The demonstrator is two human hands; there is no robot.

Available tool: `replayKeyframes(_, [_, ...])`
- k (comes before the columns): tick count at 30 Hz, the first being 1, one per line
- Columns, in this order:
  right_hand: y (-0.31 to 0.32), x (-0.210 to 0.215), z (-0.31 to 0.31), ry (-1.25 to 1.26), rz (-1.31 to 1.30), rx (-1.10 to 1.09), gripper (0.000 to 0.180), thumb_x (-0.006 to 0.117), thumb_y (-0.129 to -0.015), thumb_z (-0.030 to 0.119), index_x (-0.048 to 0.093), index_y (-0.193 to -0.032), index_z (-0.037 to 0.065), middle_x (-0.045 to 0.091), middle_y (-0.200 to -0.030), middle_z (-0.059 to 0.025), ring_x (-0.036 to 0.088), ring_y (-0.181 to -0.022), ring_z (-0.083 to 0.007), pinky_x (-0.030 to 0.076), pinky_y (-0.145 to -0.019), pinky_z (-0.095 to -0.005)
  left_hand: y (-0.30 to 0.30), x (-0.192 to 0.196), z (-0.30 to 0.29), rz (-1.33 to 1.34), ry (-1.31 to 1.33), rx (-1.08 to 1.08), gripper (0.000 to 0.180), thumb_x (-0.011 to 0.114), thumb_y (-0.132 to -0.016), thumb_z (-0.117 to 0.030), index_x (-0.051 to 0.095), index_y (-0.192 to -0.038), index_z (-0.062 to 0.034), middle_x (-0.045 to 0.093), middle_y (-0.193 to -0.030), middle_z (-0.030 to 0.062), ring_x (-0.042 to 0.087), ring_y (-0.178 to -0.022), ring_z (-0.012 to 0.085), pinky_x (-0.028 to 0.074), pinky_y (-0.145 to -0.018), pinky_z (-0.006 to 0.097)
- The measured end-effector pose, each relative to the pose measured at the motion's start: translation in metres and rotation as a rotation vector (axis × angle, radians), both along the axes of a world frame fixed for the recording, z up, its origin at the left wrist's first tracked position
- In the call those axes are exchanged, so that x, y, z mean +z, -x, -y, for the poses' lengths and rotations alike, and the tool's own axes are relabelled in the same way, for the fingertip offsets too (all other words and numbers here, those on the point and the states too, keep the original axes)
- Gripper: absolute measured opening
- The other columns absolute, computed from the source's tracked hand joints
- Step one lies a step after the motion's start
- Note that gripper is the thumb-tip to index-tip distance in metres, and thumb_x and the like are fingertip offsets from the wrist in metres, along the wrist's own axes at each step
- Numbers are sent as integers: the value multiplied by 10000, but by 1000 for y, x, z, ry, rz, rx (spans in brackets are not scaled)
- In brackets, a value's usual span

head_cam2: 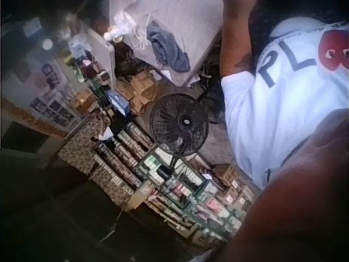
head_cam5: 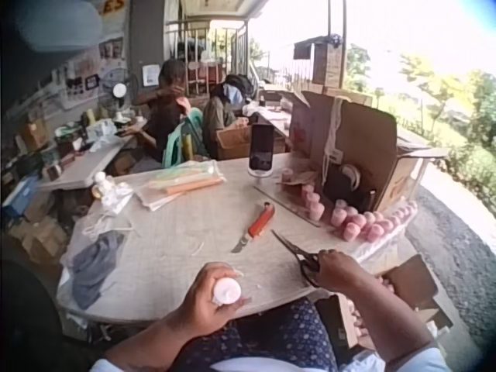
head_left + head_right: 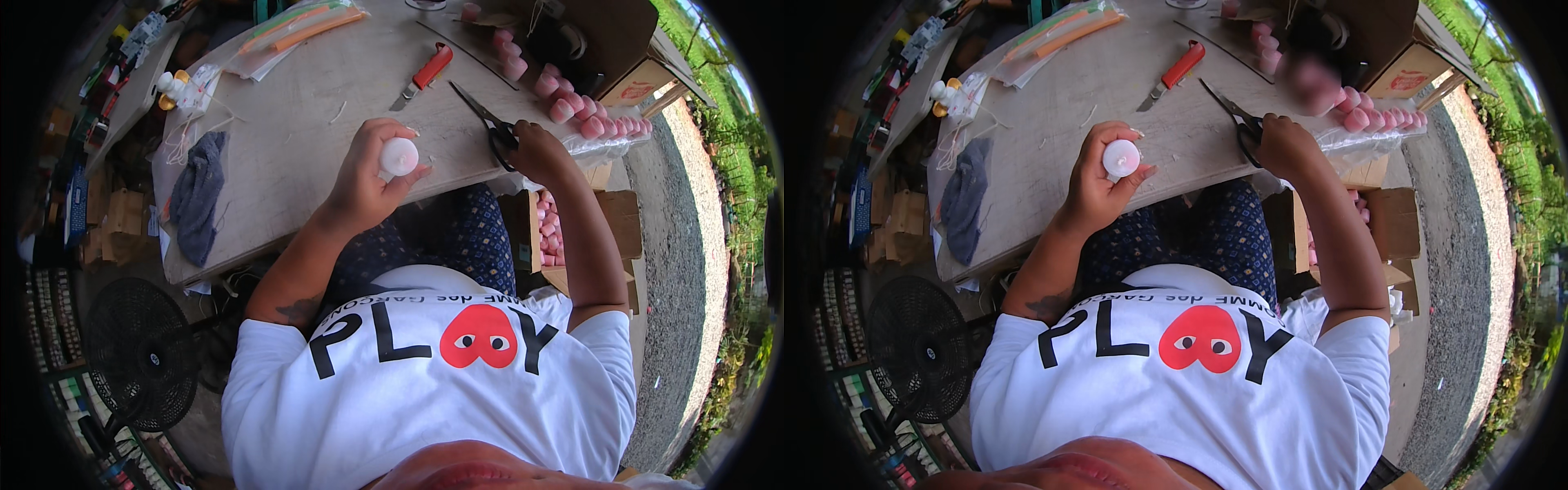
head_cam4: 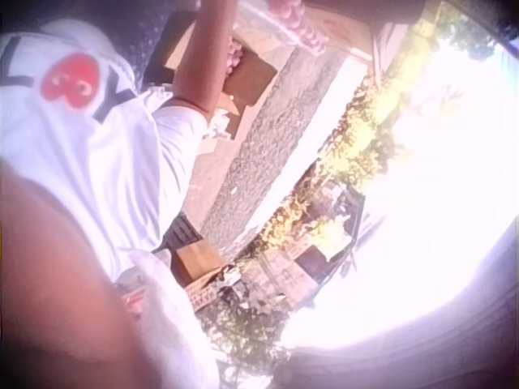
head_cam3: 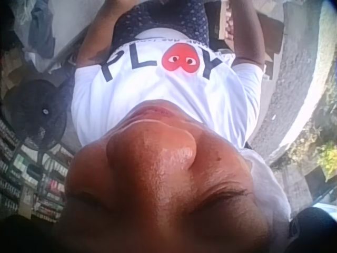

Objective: The person inserts a wick into a pink cylindrical candle, ties a knot at the top, and trims the excess wick with scissors. This process is repeated for multiple candles on a cluttered work table.

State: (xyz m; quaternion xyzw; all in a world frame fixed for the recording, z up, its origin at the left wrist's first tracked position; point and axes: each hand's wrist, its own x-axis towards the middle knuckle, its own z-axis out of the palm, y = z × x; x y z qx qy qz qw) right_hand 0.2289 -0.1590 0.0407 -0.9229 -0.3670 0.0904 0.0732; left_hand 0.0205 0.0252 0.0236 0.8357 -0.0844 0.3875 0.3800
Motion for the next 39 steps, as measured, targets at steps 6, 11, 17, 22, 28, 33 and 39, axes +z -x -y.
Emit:
replayKeyframes(6, [-6, 6, 2, 98, -87, 88, 334, 685, -725, 168, 558, -945, -49, 632, -881, -227, 625, -850, -370, 494, -763, -400, -3, -3, 3, -72, 141, -27, 377, 701, -791, -51, 470, -1087, -25, 525, -1019, 146, 555, -923, 260, 451, -819, 334])
replayKeyframes(11, [0, 25, 1, 225, -300, 1, 373, 741, -741, 213, 565, -959, -33, 639, -826, -154, 647, -800, -216, 505, -688, -292, -6, -5, 5, -50, 48, 45, 351, 677, -795, -43, 468, -1076, -19, 533, -999, 153, 561, -891, 276, 457, -796, 347])
replayKeyframes(17, [42, 42, 34, -1347, -814, 385, 260, 578, -909, 80, 498, -1140, -8, 619, -1036, -158, 643, -929, -247, 502, -815, -361, -11, -6, 7, -63, 25, 123, 309, 676, -796, -26, 487, -1041, -21, 549, -978, 138, 573, -879, 254, 464, -782, 330])
replayKeyframes(22, [101, 49, 19, -1728, -644, 585, 300, 511, -926, 30, 429, -1213, -6, 562, -1161, -174, 596, -1068, -310, 457, -967, -417, -20, -2, 15, -122, 16, 140, 320, 675, -799, -47, 478, -1050, -13, 552, -989, 152, 574, -889, 271, 469, -783, 347])
replayKeyframes(28, [107, 59, 25, -1757, -779, 517, 360, 555, -888, -23, 448, -1227, 35, 573, -1140, -163, 589, -1053, -247, 477, -898, -345, -16, 1, 16, -212, 80, 146, 373, 667, -790, -85, 446, -1069, 25, 543, -992, 197, 557, -929, 353, 465, -806, 398])
replayKeyframes(33, [115, 21, 9, -1323, -663, 480, 372, 571, -888, -14, 422, -1226, 30, 575, -1152, -134, 592, -1039, -226, 479, -856, -329, -26, 5, 25, -191, 16, 216, 308, 686, -800, -73, 494, -1034, -13, 586, -959, 162, 606, -853, 296, 495, -755, 369])
replayKeyframes(39, [109, 12, 4, -1097, -547, 555, 342, 501, -915, -9, 413, -1243, 33, 549, -1156, -138, 576, -1091, -242, 470, -895, -360, -25, 12, 24, -152, -45, 179, 308, 681, -794, -65, 488, -1028, -11, 580, -935, 163, 606, -849, 312, 496, -745, 375])
